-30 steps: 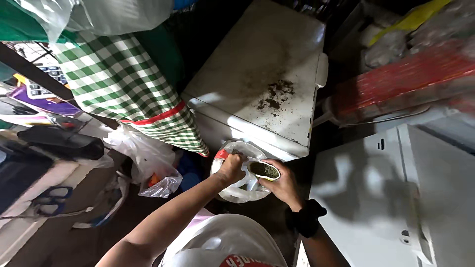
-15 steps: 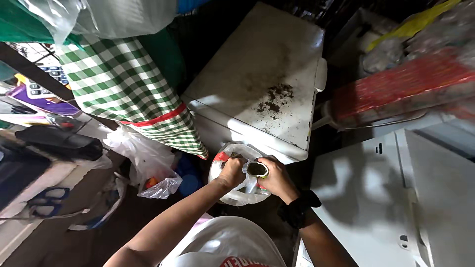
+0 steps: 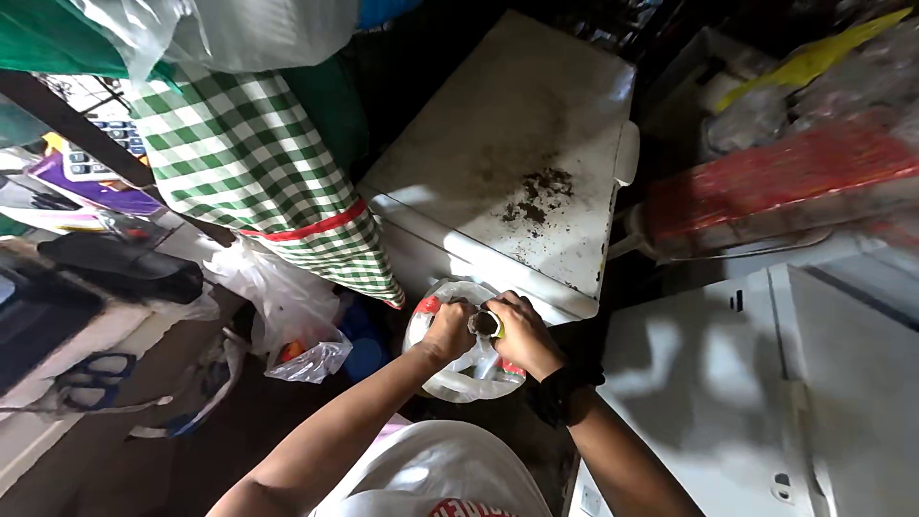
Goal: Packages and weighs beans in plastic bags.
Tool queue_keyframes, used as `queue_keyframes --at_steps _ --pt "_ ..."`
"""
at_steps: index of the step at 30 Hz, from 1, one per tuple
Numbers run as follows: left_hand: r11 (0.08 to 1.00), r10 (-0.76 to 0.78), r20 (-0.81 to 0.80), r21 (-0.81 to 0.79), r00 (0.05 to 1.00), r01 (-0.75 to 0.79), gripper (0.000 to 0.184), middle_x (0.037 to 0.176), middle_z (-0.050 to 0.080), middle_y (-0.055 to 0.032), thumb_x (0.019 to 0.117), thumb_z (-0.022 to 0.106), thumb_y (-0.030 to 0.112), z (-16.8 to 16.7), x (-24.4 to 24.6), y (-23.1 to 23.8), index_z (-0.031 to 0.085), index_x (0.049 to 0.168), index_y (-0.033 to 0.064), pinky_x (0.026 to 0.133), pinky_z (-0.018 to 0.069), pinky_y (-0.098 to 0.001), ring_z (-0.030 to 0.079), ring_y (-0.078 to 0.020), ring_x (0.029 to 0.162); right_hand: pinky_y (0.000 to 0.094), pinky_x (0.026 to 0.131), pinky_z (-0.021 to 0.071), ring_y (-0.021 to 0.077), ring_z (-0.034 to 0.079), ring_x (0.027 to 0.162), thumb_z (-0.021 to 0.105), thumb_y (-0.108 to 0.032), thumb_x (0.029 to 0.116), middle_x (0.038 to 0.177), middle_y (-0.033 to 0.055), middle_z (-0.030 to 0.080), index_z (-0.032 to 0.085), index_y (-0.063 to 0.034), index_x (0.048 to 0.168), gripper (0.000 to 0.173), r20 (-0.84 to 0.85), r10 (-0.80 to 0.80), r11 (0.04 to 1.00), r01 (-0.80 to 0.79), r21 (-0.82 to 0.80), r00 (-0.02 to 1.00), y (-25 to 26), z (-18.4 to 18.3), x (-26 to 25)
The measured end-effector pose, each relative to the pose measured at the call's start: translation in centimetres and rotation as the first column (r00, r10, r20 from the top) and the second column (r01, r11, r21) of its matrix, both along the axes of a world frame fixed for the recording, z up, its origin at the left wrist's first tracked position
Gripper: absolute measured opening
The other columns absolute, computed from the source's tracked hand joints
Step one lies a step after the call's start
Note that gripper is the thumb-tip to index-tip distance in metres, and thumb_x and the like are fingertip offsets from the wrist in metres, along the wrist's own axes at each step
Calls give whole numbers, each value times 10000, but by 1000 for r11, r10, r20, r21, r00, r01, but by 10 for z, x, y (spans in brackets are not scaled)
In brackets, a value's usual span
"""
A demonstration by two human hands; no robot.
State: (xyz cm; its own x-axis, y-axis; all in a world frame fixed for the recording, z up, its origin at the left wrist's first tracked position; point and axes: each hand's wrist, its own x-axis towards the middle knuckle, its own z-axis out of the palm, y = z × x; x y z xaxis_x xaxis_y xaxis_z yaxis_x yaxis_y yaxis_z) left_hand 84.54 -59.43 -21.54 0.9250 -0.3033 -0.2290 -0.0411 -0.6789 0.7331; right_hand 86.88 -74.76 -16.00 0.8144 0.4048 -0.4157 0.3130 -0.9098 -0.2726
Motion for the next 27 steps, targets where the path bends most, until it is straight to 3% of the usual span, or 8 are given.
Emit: queue_keyframes --at_steps 12,23,27 --pt "998 60 15 -32 998 -60 406 1193 674 -252 814 748 85 -1 6 11 688 1182 -77 990 509 -495 672 -358 1077 517 1037 473 401 511 1294 794 11 722 1406 198 540 582 -67 1391 706 17 99 993 -98 -63 995 18 9 12" --pt "994 101 24 -41 995 -100 388 1164 684 -249 800 746 87 -5 6 17 692 1143 -86 980 504 -504 669 -362 1079 516 1048 468 441 481 1312 741 91 731 1435 226 512 598 -34 1380 676 39 215 971 -210 -113 976 32 16 9" --pt "991 124 -6 -48 992 -124 406 1177 687 -242 807 746 86 -5 8 20 687 1176 -72 996 505 -506 672 -358 1090 504 1031 488 440 491 1304 727 108 739 1474 245 465 613 -81 1386 683 58 203 976 -197 -87 978 33 12 8"
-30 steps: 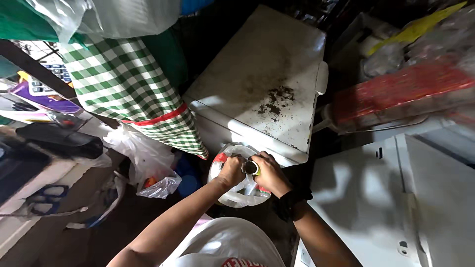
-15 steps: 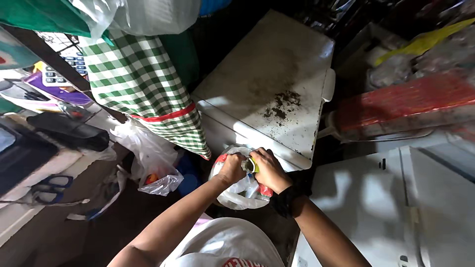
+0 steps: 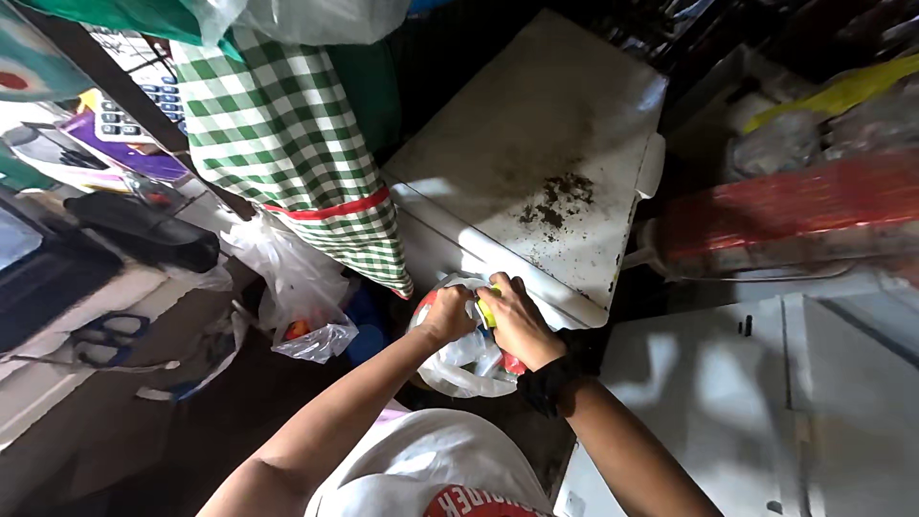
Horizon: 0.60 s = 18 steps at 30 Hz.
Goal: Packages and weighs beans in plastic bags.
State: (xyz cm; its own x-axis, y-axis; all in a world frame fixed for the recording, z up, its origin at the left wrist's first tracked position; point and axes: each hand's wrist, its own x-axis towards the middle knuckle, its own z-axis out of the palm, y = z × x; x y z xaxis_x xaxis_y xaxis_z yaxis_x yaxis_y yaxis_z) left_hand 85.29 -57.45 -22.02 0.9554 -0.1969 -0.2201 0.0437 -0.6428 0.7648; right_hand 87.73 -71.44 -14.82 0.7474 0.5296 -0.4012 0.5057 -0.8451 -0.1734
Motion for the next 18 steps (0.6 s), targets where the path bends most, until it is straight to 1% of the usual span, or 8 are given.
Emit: queue_keyframes --at_steps 4,7,8,10,13,15,16,18 --pt "999 25 -20 -23 999 -25 386 1129 712 -227 839 751 89 -1 3 5 701 1194 -53 981 519 -490 694 -331 1033 505 1040 489 412 513 1301 749 82 733 1499 220 456 632 -124 1381 690 22 -59 989 56 137 998 -15 -10 3" --pt "978 124 -157 -148 980 -147 241 1030 759 -158 873 755 92 -12 14 17 756 1089 -15 946 563 -434 734 -242 954 518 1057 488 382 549 1285 808 -19 717 1412 206 547 641 -99 1351 661 25 -168 945 154 287 985 -51 -25 6" --pt "942 166 -245 -248 955 -228 197 979 763 -130 867 769 68 -15 17 20 756 1042 -22 899 587 -381 737 -190 888 525 1071 470 381 552 1281 822 -58 714 1384 209 572 631 -76 1350 664 6 -189 939 179 294 982 -65 -34 7" --pt "778 193 -424 -483 885 -401 155 910 751 -106 878 756 -8 -7 17 20 715 1014 -68 808 613 -295 731 -135 795 558 1083 438 395 557 1274 846 -132 707 1345 213 612 611 -55 1359 698 -71 -204 946 215 241 976 -89 -64 7" --pt "573 151 -494 -662 856 -483 105 854 745 -84 893 678 -107 28 16 16 683 995 -80 769 611 -276 724 -129 766 592 1118 406 419 508 1340 885 -150 703 1421 217 572 548 -76 1448 821 -241 -228 960 259 105 943 -98 -119 -5" --pt "498 171 -488 -707 856 -503 112 833 742 -81 912 612 -148 58 17 21 667 982 -80 747 607 -269 722 -129 749 568 1160 367 394 479 1388 931 -213 669 1464 206 550 514 -66 1486 929 -263 -200 957 246 152 944 -96 -148 -11" --pt "468 191 -479 -723 857 -508 120 829 740 -80 927 583 -149 74 16 26 662 979 -75 739 608 -267 721 -129 743 576 1167 349 399 447 1413 946 -263 650 1491 219 518 488 -52 1505 993 -257 -196 944 253 213 946 -92 -151 -10" --pt "428 222 -447 -754 866 -499 129 845 737 -77 947 553 -130 100 11 40 649 991 -57 736 604 -261 719 -124 749 562 1141 393 416 467 1388 957 -357 619 1494 272 488 444 -6 1522 1096 -220 -197 864 275 422 955 -72 -125 -2"
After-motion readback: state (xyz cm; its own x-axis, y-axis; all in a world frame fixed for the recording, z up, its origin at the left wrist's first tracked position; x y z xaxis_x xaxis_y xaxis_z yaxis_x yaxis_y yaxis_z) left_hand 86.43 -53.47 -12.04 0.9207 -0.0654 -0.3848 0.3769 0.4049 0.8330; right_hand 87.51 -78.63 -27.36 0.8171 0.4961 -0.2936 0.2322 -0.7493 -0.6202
